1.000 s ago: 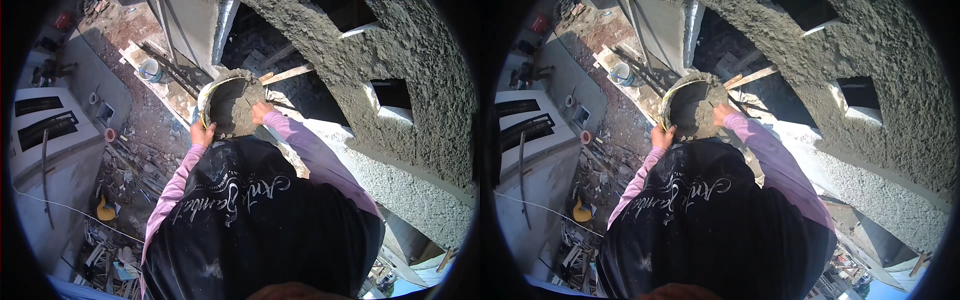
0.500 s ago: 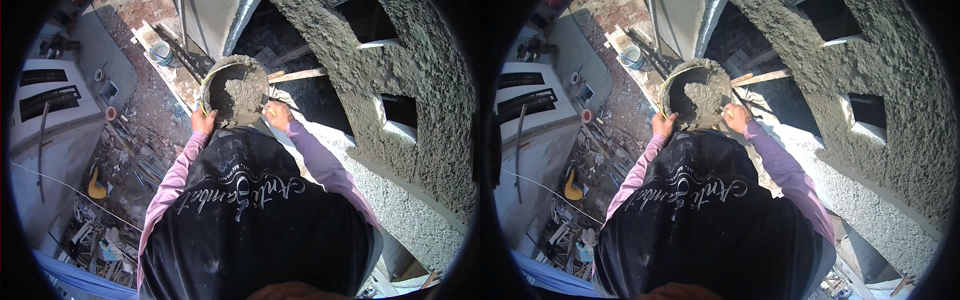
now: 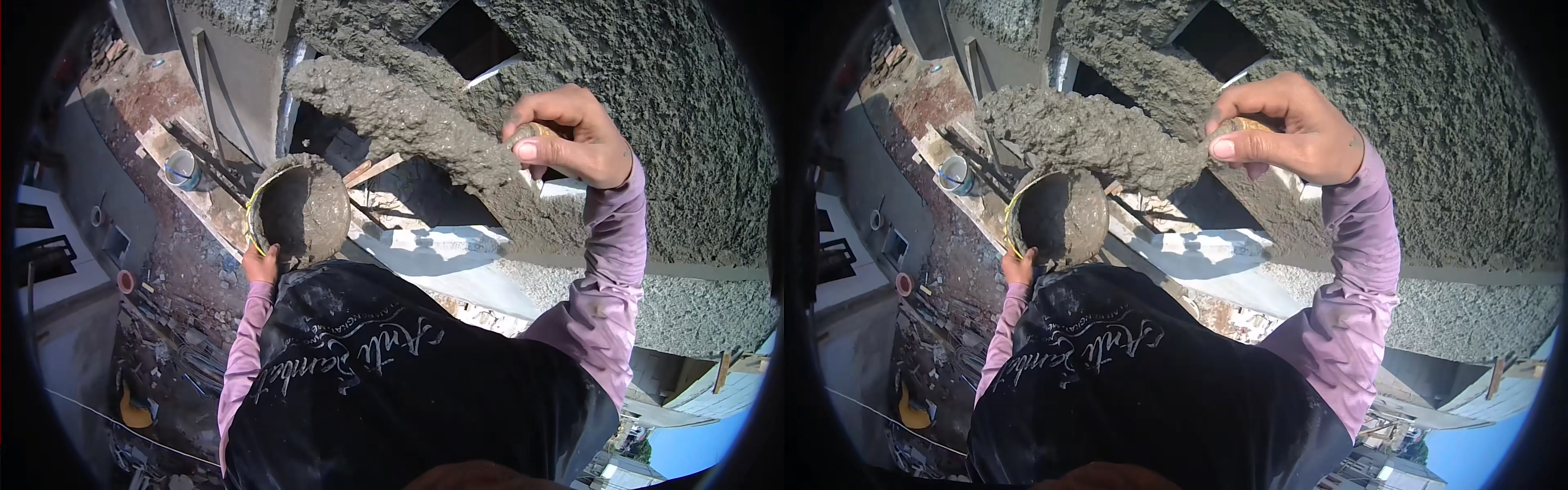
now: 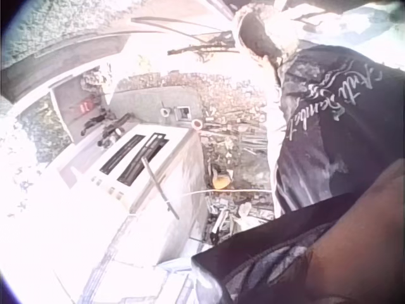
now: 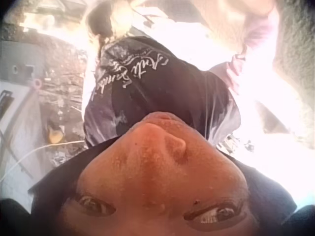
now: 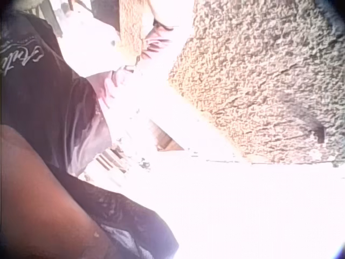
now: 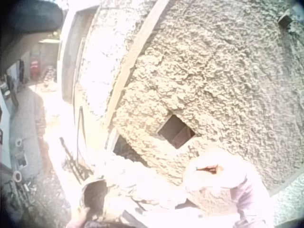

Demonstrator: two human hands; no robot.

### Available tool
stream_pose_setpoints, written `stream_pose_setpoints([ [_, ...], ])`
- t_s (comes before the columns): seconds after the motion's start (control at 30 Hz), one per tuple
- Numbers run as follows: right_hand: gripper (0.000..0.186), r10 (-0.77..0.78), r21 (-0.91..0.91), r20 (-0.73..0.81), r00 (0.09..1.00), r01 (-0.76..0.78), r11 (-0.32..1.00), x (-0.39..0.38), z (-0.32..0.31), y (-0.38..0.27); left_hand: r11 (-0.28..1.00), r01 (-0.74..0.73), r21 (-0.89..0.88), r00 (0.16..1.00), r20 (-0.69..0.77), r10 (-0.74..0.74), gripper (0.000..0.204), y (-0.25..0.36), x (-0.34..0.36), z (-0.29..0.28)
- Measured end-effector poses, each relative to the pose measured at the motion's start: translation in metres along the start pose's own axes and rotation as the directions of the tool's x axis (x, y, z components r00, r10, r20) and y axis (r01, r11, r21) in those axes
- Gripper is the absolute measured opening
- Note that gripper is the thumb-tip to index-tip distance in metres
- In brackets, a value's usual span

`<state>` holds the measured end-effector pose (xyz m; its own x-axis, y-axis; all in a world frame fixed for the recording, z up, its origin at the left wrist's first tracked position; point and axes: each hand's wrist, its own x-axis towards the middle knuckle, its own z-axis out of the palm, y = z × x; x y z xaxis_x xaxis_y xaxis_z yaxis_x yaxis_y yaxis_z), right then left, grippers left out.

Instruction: The person scoops mortar from a bucket with a trowel and applies it to the surface of a wall. They repeatedly load the trowel and spread the material onto the masonry, occasionally pouring water from a cup into the bucket to mix the substance.

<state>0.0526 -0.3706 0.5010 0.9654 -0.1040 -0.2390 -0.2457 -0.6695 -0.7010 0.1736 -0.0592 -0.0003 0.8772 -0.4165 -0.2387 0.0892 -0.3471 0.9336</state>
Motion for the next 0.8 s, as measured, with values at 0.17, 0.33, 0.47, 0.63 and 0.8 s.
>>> stream_pose_setpoints([
  [0.17,0.027,0.098,0.342,0.164,0.982,-0.150,0.928,0.024,-0.079,0.058,0.999,-0.014,-0.051,1.000,0.028,0.015,0.026,0.000,-0.004,0.006],
  [0.33,0.027,0.363,0.189,-0.562,0.743,-0.312,0.931,-0.047,-0.158,0.068,0.999,-0.026,-0.038,0.999,0.031,0.028,0.027,-0.014,-0.012,0.003],
  [0.47,0.025,0.267,0.097,-0.777,0.571,-0.311,0.945,-0.116,-0.143,0.024,0.999,-0.029,0.045,0.999,0.025,0.028,0.026,-0.012,-0.010,-0.003],
  [0.63,0.027,0.266,-0.421,-0.307,0.914,-0.381,0.823,-0.033,0.034,0.132,1.000,0.013,0.021,0.996,0.087,-0.015,0.023,0.011,-0.008,0.003],
  [0.8,0.024,0.352,-0.656,0.036,0.935,-0.243,0.714,0.089,0.316,0.271,0.998,-0.040,0.047,0.991,0.133,0.033,0.024,0.000,-0.007,0.010],
])
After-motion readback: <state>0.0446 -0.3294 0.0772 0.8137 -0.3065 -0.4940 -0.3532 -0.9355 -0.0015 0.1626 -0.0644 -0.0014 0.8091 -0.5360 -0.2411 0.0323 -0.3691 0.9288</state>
